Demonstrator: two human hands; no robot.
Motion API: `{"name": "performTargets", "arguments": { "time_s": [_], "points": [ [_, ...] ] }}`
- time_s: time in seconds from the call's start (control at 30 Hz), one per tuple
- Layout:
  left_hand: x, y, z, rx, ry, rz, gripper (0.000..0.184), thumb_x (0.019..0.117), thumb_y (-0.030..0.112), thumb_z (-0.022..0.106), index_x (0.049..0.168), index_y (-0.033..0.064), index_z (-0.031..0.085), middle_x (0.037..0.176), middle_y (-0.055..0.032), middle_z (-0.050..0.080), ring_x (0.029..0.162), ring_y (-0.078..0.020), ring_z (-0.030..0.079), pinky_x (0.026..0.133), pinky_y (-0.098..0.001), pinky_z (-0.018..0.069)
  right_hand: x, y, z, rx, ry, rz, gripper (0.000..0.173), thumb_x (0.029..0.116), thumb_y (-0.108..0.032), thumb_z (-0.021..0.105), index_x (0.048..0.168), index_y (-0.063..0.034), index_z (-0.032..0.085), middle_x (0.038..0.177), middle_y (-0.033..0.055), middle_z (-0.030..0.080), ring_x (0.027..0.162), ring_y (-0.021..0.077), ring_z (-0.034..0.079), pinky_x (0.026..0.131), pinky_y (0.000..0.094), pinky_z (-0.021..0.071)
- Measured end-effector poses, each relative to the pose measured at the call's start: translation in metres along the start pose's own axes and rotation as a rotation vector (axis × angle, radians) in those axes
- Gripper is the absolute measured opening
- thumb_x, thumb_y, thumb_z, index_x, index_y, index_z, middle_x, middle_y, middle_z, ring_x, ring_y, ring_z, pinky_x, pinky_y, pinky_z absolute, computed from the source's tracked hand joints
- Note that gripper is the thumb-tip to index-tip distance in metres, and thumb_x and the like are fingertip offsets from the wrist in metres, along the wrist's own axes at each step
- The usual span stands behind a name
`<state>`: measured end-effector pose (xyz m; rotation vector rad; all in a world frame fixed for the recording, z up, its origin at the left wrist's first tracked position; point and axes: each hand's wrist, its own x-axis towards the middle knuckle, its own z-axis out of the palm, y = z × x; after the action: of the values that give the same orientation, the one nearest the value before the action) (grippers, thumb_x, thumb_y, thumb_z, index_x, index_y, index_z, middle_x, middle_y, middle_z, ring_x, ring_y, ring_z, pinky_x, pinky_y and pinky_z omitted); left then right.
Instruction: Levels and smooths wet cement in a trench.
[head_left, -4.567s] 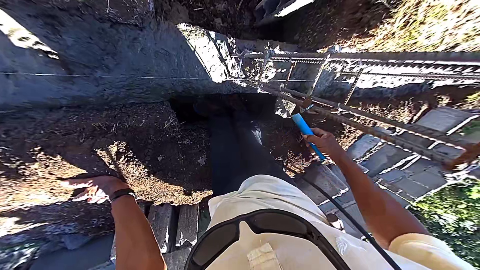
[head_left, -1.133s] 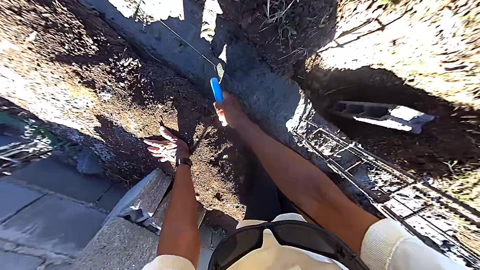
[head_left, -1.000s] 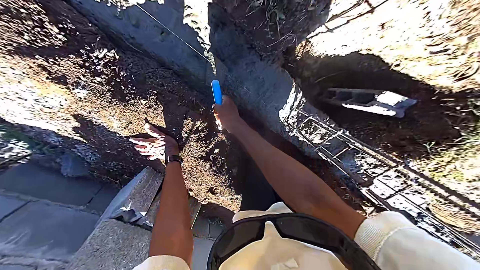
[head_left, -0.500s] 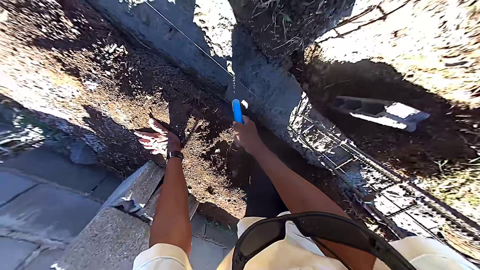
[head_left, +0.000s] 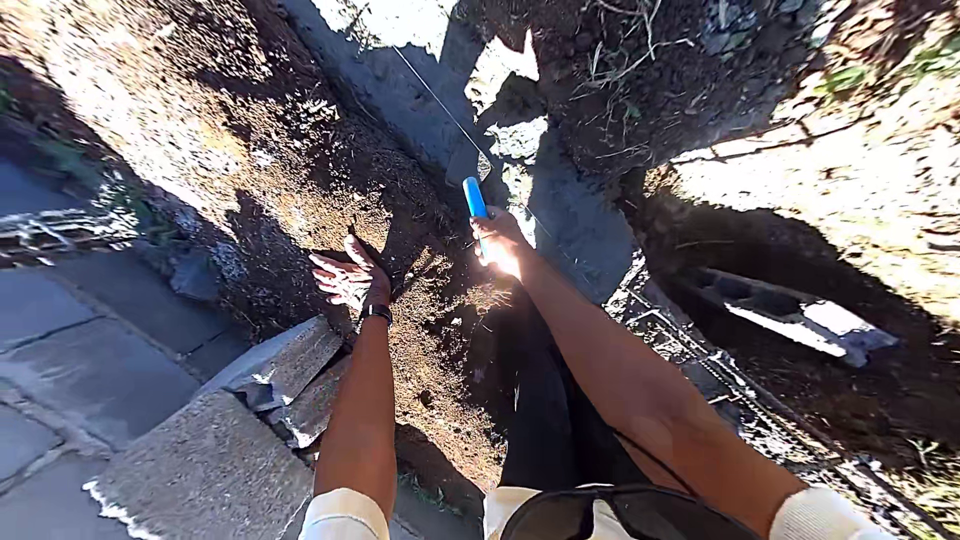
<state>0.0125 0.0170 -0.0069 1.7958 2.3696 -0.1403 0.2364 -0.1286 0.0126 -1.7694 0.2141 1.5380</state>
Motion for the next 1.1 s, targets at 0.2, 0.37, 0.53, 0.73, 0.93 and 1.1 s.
{"name": "performTargets", "arguments": {
  "time_s": [0.2,0.37,0.53,0.73,0.93,1.1],
  "points": [
    [0.001,0.000,0.002,0.009,0.005,-0.016,0.100,0.0923,0.085,0.015,0.166,0.0175,0.013,0.166,-0.0208,0.025,0.153,-0.0406,0.025,0.117,-0.0681,0.0249,-0.005,-0.002,-0.001,0.125,0.016,-0.014,0.041,0.1071,-0.034,0.054,0.142,-0.0137,0.050,0.086,0.0113,0.061,0.051,0.0201,0.057,0.044,0.0366,0.0534],
    [0.004,0.000,0.002,0.024,0.008,-0.015,0.102,0.0913,0.086,0.014,0.166,0.0173,0.012,0.167,-0.0213,0.025,0.153,-0.0408,0.025,0.116,-0.0684,0.0252,-0.006,-0.007,0.007,0.133,0.053,0.035,0.037,0.1067,-0.035,0.055,0.134,-0.0112,0.054,0.085,0.0120,0.061,0.051,0.0210,0.059,0.045,0.0379,0.0547],
    [0.004,0.001,-0.001,0.026,0.004,-0.038,0.103,0.0901,0.088,0.014,0.166,0.0183,0.012,0.167,-0.0195,0.025,0.153,-0.0403,0.026,0.116,-0.0681,0.0253,-0.054,0.017,0.006,-0.009,-0.012,0.023,0.043,0.1057,-0.038,0.057,0.143,-0.0162,0.052,0.088,0.0122,0.063,0.055,0.0209,0.058,0.049,0.0384,0.0537],
    [0.002,0.002,-0.006,0.005,-0.011,-0.038,0.106,0.0879,0.090,0.015,0.166,0.0184,0.013,0.166,-0.0209,0.026,0.152,-0.0422,0.027,0.115,-0.0706,0.0251,-0.118,0.041,-0.016,-0.227,-0.029,-0.098,0.056,0.1058,-0.035,0.056,0.157,-0.0184,0.040,0.084,0.0114,0.063,0.052,0.0187,0.057,0.048,0.0372,0.0548],
    [0.003,0.003,-0.007,0.005,0.004,-0.051,0.109,0.0852,0.092,0.017,0.166,0.0193,0.016,0.165,-0.0195,0.030,0.152,-0.0412,0.028,0.115,-0.0714,0.0246,-0.158,0.050,-0.038,-0.651,0.104,-0.240,0.055,0.1042,-0.034,0.054,0.156,-0.0206,0.043,0.117,0.0128,0.070,0.088,0.0233,0.070,0.080,0.0487,0.0592],
    [0.007,-0.003,-0.005,-0.038,-0.005,-0.011,0.108,0.0859,0.092,0.015,0.166,0.0191,0.011,0.165,-0.0224,0.026,0.151,-0.0445,0.027,0.111,-0.0755,0.0252,-0.180,0.056,-0.041,-0.637,0.158,-0.295,0.057,0.1039,-0.032,0.056,0.157,-0.0173,0.043,0.126,0.0126,0.069,0.099,0.0231,0.071,0.088,0.0482,0.0590]
  ]
}}
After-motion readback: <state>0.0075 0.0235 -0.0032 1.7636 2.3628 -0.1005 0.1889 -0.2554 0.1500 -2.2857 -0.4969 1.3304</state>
